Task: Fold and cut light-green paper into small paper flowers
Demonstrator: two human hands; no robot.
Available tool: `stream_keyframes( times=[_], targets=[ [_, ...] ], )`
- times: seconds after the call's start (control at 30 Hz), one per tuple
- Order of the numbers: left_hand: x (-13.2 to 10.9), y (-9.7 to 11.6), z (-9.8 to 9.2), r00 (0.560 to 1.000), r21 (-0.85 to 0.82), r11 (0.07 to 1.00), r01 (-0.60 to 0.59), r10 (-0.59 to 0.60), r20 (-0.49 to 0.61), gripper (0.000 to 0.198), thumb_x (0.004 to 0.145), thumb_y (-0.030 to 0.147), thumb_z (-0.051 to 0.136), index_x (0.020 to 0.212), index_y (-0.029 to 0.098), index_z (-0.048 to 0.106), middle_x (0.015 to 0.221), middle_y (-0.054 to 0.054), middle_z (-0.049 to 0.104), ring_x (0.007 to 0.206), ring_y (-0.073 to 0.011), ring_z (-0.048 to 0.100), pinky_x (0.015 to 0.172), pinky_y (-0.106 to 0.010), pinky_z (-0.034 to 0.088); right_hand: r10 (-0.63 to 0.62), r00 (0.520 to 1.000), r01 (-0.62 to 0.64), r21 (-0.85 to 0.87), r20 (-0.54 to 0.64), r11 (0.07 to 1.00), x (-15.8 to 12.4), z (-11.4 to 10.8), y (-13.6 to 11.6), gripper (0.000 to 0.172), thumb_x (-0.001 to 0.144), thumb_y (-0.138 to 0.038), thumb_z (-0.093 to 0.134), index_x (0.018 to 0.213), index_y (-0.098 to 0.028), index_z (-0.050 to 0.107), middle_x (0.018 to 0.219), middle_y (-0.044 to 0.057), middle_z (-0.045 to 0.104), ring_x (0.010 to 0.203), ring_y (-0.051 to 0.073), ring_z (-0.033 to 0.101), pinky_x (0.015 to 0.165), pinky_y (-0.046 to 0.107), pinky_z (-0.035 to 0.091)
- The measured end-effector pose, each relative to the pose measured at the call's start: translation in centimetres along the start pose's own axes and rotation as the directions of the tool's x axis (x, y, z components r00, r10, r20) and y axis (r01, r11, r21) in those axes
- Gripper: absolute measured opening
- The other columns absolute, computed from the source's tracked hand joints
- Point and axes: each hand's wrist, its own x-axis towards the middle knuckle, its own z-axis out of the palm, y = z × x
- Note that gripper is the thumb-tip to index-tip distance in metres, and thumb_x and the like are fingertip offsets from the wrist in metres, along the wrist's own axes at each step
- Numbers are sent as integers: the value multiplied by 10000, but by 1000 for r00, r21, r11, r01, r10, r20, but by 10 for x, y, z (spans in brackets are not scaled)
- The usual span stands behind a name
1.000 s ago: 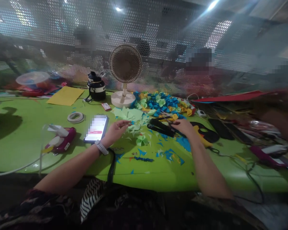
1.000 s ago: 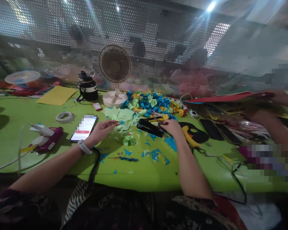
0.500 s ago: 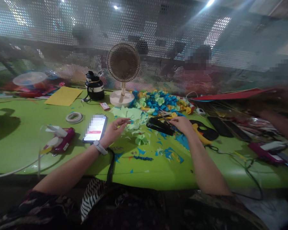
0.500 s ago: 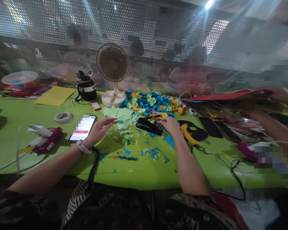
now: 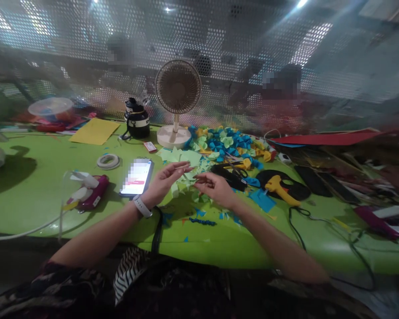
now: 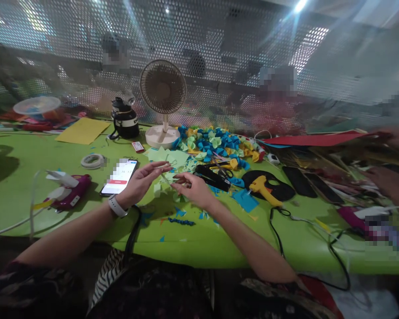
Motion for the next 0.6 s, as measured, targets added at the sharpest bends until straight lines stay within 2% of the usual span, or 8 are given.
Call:
stream_keyframes(
  times=[0.1,0.2,0.3,0.43,0.6],
  targets=[
    [-2,0,1,1000,-26,1000,-13,14,15,326,873,347,647,1173,218,651,1199,-75,700,1226,-211,580,1086,-360,389,110,991,-122,195,72,973,1,6,-6,326,739,-382,732,962,-180,608,881,59,738,613,146,679,513,228,482],
    [-3,1,2,999,-28,999,-38,39,20,319,877,352,642,1171,226,651,1210,-72,695,1227,-215,580,1086,-365,393,213,965,-255,361,151,897,1,7,-12,250,769,-349,678,924,-162,619,870,82,757,583,135,682,455,189,429],
    [-4,4,4,998,-28,998,-50,50,22,308,865,351,657,1144,221,662,1235,-78,679,1221,-235,586,1070,-380,413,266,938,-341,447,223,827,2,11,-16,201,756,-303,646,871,-138,644,816,95,763,528,117,660,434,177,413],
    [-6,7,6,998,-33,998,-54,55,40,285,867,320,654,1131,214,664,1255,-85,661,1216,-242,591,1050,-381,437,281,945,-328,518,170,790,5,18,-13,149,706,-270,676,784,-147,646,720,61,753,453,90,608,424,176,417],
    [-6,8,6,999,-36,999,-21,22,33,280,851,298,674,1116,209,675,1241,-91,668,1197,-241,605,1044,-368,443,248,961,-273,530,119,803,6,18,-7,191,674,-300,719,776,-151,659,690,38,743,433,78,584,422,179,415]
  ],
)
